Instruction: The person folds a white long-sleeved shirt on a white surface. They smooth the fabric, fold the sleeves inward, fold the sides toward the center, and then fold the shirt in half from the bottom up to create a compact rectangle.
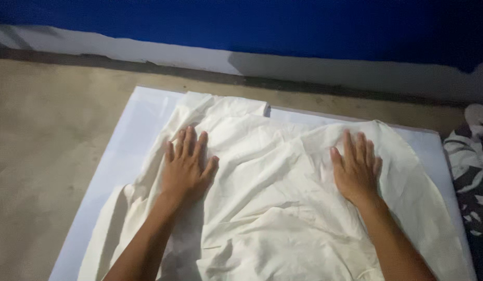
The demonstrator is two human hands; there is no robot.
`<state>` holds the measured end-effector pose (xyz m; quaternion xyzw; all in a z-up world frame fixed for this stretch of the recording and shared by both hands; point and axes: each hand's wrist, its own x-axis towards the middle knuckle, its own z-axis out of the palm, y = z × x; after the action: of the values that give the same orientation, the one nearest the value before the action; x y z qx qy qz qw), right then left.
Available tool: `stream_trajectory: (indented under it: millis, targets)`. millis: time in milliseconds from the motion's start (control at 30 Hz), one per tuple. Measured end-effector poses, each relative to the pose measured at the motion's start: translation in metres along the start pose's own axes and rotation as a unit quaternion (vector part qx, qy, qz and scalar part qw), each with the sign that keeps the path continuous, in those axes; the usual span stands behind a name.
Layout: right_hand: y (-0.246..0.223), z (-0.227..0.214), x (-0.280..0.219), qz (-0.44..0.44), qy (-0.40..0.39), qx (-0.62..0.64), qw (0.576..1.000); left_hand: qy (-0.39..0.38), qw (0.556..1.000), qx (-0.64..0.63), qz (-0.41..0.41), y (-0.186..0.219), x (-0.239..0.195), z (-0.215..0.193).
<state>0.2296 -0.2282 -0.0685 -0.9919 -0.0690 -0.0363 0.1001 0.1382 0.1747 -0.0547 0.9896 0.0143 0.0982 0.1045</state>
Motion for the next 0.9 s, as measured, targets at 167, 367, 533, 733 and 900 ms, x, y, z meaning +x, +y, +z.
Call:
stream_trajectory:
  millis: [167, 367, 533, 733, 900]
  targets:
    - [0.047, 0.015, -0.023, 0.069, -0.014, -0.015, 0.997, -0.009, 0.999, -0.026, -0.018, -0.002, 0.0, 0.003]
    - [0.118, -0.001, 0.011, 0.164, 0.127, 0.075, 0.975, 0.027, 0.999, -0.039, -0.001, 0.031, 0.039, 0.015]
    - [0.167, -0.004, 0.042, 0.218, 0.055, -0.054, 0.973, 0.052, 0.987, -0.114, 0.097, 0.118, 0.102, 0.057]
    - [0.229, 0.019, 0.04, 0.143, 0.191, 0.136, 0.961, 0.007, 0.988, -0.121, 0.097, 0.153, 0.149, 0.079]
    - [0.261, 0.008, 0.054, 0.239, 0.024, 0.128, 0.962, 0.021, 0.987, -0.149, 0.053, 0.159, 0.157, 0.077]
